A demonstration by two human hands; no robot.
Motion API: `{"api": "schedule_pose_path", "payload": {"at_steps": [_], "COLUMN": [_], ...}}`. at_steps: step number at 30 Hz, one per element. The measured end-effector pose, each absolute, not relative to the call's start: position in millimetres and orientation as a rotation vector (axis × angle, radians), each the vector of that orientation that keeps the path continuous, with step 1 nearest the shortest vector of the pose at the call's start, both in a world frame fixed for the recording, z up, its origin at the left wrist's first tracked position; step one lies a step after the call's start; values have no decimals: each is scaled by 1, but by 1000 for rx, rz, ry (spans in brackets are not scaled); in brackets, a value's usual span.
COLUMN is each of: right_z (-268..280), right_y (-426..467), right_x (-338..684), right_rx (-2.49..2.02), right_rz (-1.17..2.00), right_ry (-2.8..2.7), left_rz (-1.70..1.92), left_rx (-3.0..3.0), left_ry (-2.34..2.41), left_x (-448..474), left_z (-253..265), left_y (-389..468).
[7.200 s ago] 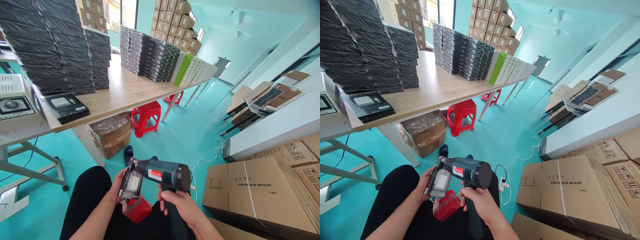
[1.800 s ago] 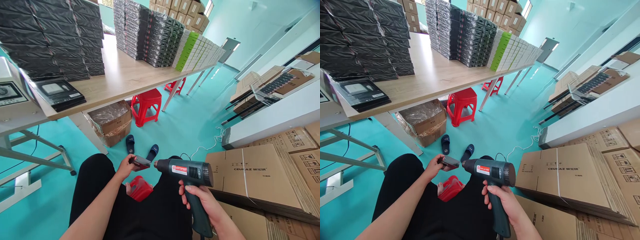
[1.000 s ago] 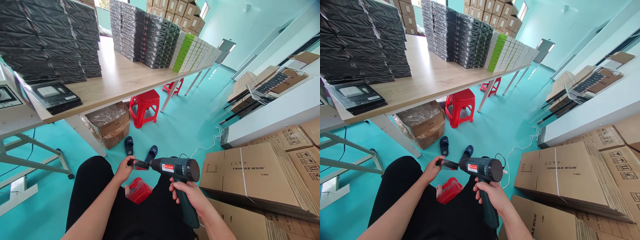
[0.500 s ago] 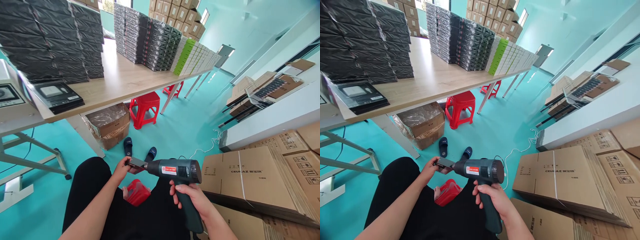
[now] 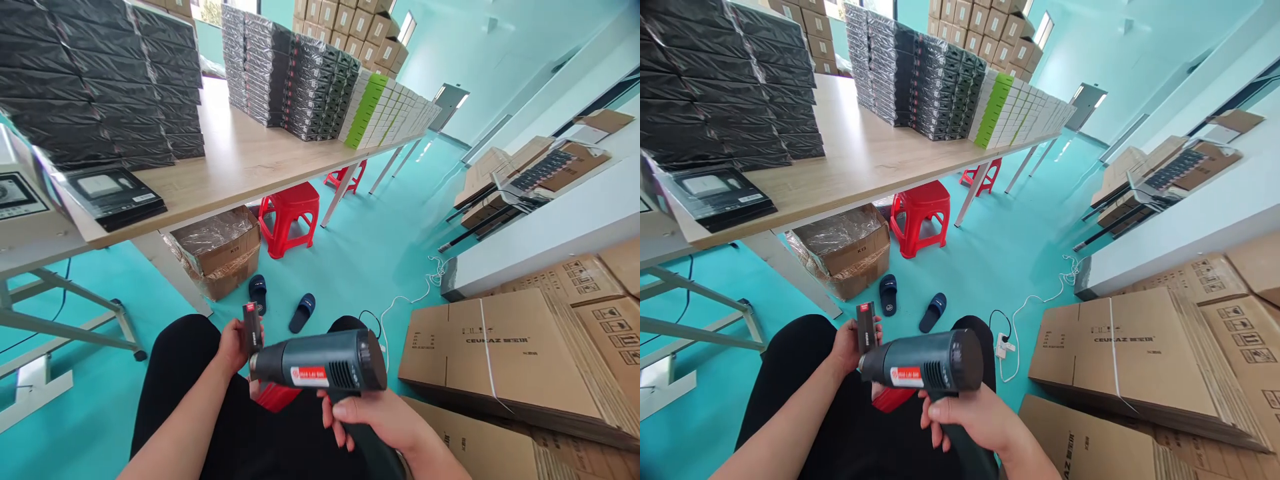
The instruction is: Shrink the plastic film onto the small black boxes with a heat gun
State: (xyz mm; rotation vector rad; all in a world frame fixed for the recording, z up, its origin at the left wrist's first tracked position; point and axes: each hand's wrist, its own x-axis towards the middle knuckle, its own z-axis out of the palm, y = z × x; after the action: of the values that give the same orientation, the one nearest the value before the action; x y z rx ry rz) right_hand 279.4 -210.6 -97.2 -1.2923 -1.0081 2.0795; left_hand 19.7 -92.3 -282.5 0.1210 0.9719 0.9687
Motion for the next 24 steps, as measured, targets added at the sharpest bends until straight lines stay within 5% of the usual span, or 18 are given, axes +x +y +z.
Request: {"api": "schedule_pose_path", "payload": {"at_steps": [12, 24], "right_z": [-119, -125], "right_y": [-230, -211], "right_x": [310, 331], "right_rx": [-1465, -1421], "right_rz": [1886, 1701], "right_ry": [-761, -428], "left_rz": [852, 887], "left_rx": [141, 1423], "left_ry": [880, 1180], "left_x": [21, 35], "left_z": [-262, -275], "left_y": [-98, -102]}}
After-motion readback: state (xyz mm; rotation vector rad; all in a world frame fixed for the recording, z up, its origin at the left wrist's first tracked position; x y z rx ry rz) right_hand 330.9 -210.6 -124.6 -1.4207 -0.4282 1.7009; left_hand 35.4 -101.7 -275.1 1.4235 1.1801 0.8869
